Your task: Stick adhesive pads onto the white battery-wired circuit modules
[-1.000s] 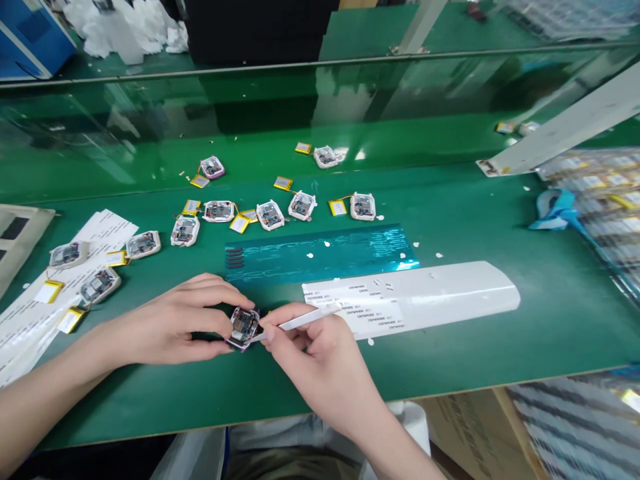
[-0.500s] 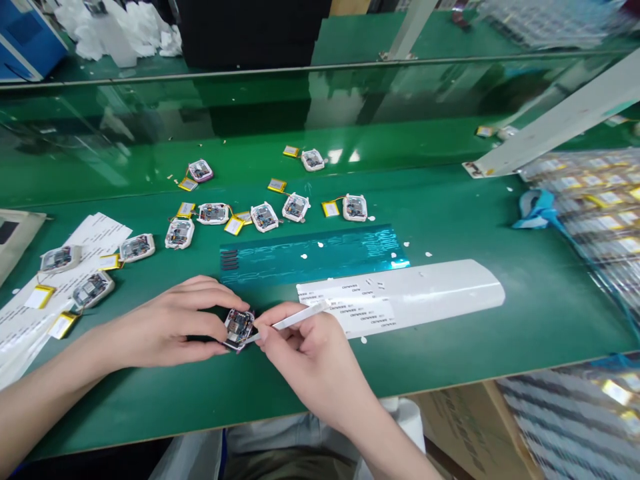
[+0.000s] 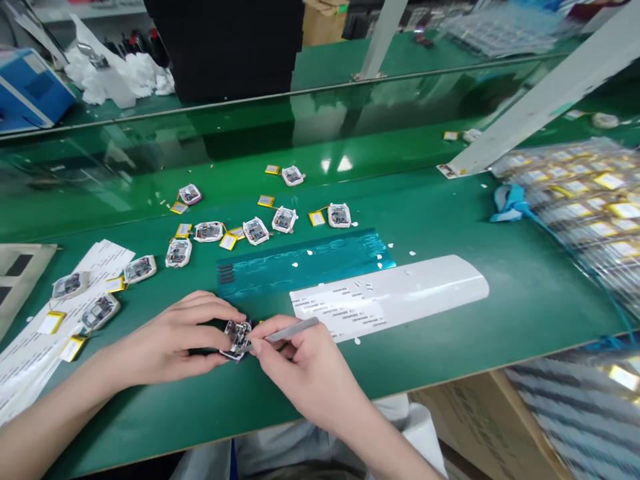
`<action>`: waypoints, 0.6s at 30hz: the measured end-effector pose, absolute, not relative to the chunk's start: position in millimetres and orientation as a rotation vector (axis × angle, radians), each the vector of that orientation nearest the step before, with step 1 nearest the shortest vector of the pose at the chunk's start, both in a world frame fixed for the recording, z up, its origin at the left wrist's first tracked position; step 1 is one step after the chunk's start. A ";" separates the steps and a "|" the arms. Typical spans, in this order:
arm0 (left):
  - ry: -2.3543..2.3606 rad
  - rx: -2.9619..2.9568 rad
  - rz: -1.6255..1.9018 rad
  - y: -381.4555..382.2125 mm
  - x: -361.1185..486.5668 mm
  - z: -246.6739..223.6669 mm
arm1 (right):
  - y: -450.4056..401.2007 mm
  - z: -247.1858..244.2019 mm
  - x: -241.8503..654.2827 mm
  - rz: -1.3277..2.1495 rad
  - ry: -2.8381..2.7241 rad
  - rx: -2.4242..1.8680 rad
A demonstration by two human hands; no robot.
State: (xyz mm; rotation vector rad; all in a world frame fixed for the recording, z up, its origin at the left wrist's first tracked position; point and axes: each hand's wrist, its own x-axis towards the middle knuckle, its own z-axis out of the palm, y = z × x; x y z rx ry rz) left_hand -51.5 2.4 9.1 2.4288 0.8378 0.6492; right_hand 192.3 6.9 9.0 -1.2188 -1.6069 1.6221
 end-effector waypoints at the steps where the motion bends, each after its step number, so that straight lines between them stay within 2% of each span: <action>1: 0.838 2.431 0.649 2.0 -51.9 8.5 | 6.8 8.3 192.0 1.618 -1.606 -1.213; 18: 0.825 2.558 0.642 4.0 -57.9 8.1 | 6.9 -6.4 186.3 1.534 -1.711 -1.045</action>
